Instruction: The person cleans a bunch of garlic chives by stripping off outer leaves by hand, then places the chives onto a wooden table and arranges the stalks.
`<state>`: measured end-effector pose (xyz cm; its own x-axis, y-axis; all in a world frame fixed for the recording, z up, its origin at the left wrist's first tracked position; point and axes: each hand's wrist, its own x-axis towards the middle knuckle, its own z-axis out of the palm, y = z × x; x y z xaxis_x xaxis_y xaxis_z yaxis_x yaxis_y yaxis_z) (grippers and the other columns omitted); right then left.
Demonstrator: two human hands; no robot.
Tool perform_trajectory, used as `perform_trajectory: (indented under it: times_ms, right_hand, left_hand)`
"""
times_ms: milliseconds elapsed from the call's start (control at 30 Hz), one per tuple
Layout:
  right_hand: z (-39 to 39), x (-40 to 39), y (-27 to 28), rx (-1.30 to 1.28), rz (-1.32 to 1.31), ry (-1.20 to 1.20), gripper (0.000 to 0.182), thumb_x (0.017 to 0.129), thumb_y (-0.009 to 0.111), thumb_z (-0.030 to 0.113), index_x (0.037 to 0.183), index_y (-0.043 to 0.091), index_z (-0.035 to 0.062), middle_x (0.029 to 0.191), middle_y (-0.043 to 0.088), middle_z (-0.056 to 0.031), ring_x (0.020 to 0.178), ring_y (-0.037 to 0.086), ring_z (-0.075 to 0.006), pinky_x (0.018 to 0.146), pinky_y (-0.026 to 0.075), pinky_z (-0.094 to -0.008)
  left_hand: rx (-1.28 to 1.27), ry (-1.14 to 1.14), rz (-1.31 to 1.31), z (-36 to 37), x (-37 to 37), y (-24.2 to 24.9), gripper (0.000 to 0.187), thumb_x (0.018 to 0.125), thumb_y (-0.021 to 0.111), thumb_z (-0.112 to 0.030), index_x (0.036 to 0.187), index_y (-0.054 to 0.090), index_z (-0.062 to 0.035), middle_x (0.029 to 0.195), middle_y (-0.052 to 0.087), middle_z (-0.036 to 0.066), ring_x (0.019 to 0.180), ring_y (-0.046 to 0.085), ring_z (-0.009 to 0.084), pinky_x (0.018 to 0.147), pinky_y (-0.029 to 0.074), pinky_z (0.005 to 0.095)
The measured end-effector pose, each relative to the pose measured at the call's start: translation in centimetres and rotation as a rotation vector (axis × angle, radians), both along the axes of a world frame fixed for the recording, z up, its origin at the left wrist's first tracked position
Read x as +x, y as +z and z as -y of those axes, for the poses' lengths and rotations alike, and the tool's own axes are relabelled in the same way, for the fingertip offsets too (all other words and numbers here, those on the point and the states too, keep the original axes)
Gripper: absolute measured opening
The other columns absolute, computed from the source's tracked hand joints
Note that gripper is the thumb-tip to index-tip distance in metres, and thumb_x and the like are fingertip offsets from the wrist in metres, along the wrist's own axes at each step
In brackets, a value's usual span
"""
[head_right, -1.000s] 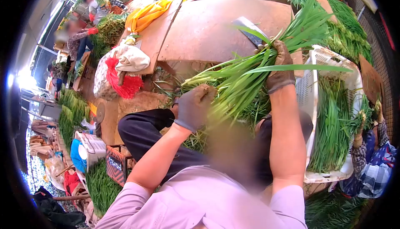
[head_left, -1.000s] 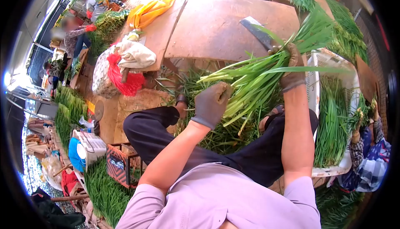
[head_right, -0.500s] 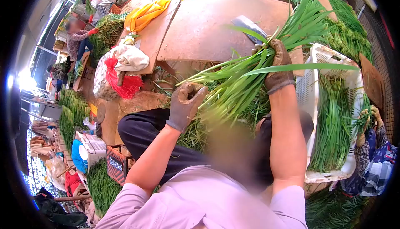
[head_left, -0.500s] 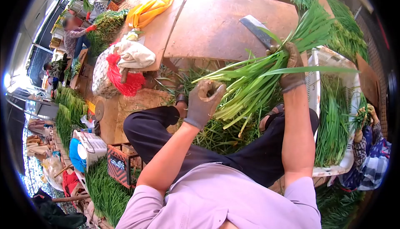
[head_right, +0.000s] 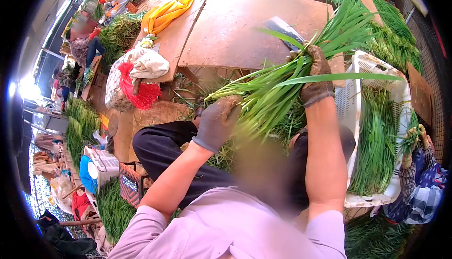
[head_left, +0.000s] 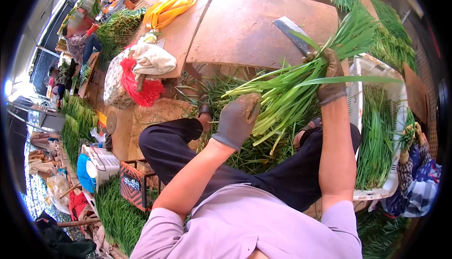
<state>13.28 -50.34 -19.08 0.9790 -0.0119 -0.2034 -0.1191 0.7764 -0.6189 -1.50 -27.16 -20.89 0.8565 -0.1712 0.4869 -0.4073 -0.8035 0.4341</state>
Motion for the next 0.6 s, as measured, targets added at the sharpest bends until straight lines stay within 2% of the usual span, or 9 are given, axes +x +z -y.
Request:
perform_trajectory:
  times_ms: [33, 133, 267, 333, 433, 600]
  right_hand:
    - [0.0, -0.1, 0.1, -0.012, -0.003, 0.005, 0.016, 0.095, 0.062, 0.023, 0.089, 0.059, 0.0085, 0.074, 0.063, -0.0095, 0.069, 0.066, -0.0280, 0.064, 0.058, -0.0411]
    - [0.0, 0.2, -0.3, 0.026, 0.008, -0.004, 0.015, 0.094, 0.063, 0.022, 0.090, 0.059, 0.0083, 0.074, 0.061, -0.0080, 0.069, 0.066, -0.0277, 0.065, 0.059, -0.0419]
    - [0.1, 0.4, -0.8, 0.036, 0.007, 0.009, 0.014, 0.094, 0.064, 0.021, 0.092, 0.060, 0.0077, 0.075, 0.061, -0.0077, 0.070, 0.066, -0.0278, 0.067, 0.059, -0.0425]
    - [0.0, 0.5, -0.8, 0.030, -0.003, -0.008, 0.013, 0.094, 0.063, 0.020, 0.094, 0.061, 0.0073, 0.076, 0.061, -0.0077, 0.071, 0.066, -0.0279, 0.067, 0.059, -0.0425]
    - [0.1, 0.5, -0.8, 0.039, 0.015, 0.021, 0.013, 0.095, 0.063, 0.019, 0.096, 0.061, 0.0067, 0.076, 0.061, -0.0077, 0.071, 0.066, -0.0279, 0.068, 0.059, -0.0425]
    - [0.2, 0.2, -0.7, 0.005, 0.020, 0.006, 0.013, 0.095, 0.063, 0.020, 0.096, 0.061, 0.0073, 0.077, 0.062, -0.0083, 0.071, 0.067, -0.0278, 0.067, 0.059, -0.0421]
  left_hand:
    - [0.034, -0.006, 0.020, 0.1, 0.1, 0.1, 0.019, 0.088, 0.064, -0.007, 0.107, 0.067, -0.0044, 0.093, 0.068, 0.014, 0.086, 0.067, 0.0335, 0.076, 0.054, 0.0391]
    - [0.013, 0.035, -0.102, 0.5, 0.5, 0.9, 0.019, 0.088, 0.065, -0.011, 0.106, 0.067, -0.0053, 0.092, 0.068, 0.016, 0.087, 0.068, 0.0340, 0.076, 0.054, 0.0413]
    - [0.027, 0.044, -0.124, 0.7, 1.4, 0.7, 0.015, 0.089, 0.064, -0.013, 0.101, 0.066, -0.0054, 0.091, 0.068, 0.017, 0.086, 0.067, 0.0356, 0.074, 0.053, 0.0440]
    - [0.145, 0.074, -0.156, 0.9, 1.7, 1.0, 0.009, 0.089, 0.063, -0.012, 0.094, 0.065, -0.0054, 0.086, 0.066, 0.016, 0.083, 0.066, 0.0360, 0.072, 0.053, 0.0451]
    - [0.143, 0.065, -0.149, 1.1, 2.0, 1.1, 0.006, 0.088, 0.063, -0.011, 0.089, 0.062, -0.0055, 0.084, 0.065, 0.016, 0.079, 0.065, 0.0360, 0.069, 0.052, 0.0459]
    - [0.137, 0.053, -0.098, 1.8, 2.6, 1.0, 0.008, 0.086, 0.065, -0.012, 0.089, 0.062, -0.0052, 0.082, 0.065, 0.017, 0.075, 0.065, 0.0365, 0.066, 0.052, 0.0454]
